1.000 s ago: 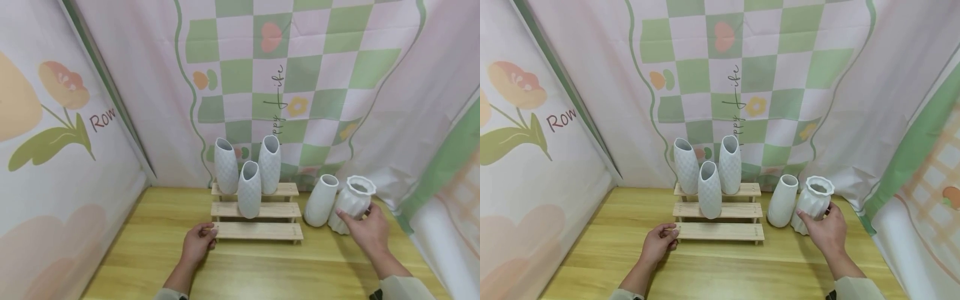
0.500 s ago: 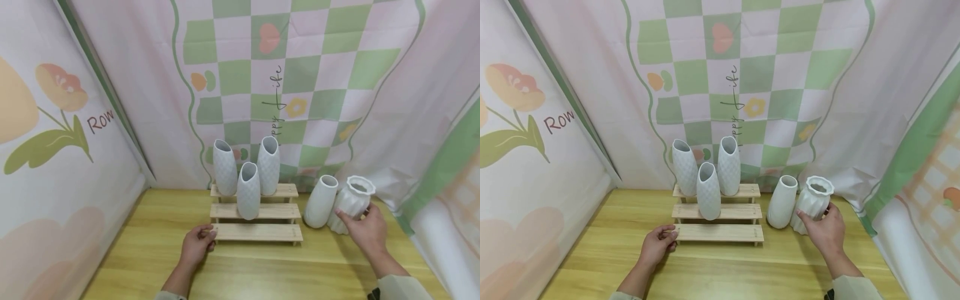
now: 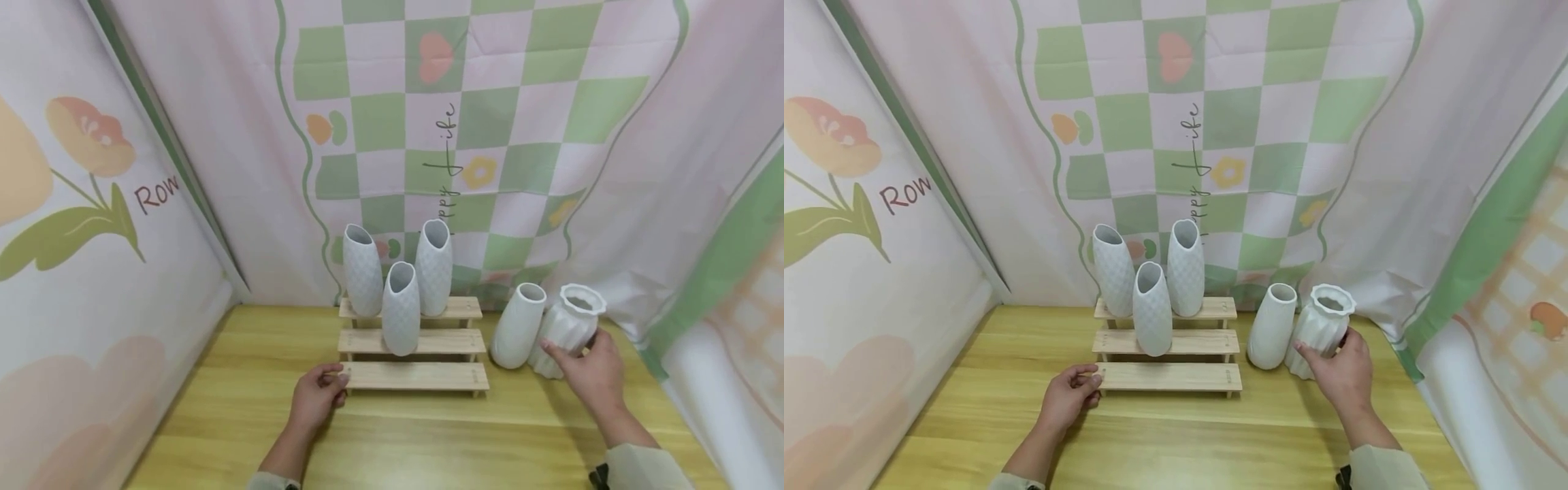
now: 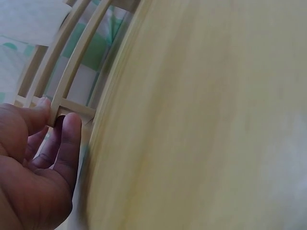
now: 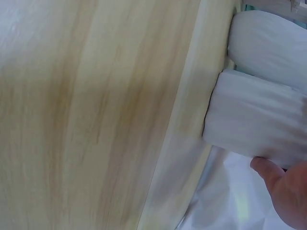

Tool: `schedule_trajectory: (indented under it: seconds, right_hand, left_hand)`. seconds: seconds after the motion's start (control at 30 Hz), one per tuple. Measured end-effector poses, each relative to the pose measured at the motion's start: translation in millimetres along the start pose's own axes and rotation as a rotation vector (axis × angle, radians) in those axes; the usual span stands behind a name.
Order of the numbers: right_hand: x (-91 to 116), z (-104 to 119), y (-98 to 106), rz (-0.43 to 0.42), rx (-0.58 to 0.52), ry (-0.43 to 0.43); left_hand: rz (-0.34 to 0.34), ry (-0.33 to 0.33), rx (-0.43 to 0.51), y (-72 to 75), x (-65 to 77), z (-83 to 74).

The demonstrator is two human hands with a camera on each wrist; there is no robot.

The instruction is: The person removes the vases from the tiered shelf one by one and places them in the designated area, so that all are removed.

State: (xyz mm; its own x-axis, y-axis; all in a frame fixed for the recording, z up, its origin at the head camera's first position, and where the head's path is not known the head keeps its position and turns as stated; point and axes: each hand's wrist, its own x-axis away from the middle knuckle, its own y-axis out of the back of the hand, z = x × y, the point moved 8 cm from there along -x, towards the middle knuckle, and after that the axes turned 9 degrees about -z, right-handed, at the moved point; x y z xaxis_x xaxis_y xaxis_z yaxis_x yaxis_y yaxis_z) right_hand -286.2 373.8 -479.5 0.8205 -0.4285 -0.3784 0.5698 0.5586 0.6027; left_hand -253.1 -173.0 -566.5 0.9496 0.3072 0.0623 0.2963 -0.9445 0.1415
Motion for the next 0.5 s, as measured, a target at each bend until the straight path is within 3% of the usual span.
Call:
schedule_trajectory:
  seconds: [0.5]
  right_hand:
    - [0.2, 0.1, -0.4, 0.036, 0.001, -0.012]
  left_hand:
    - [0.012, 0.013, 0.011, -0.6, -1.0, -0.1]
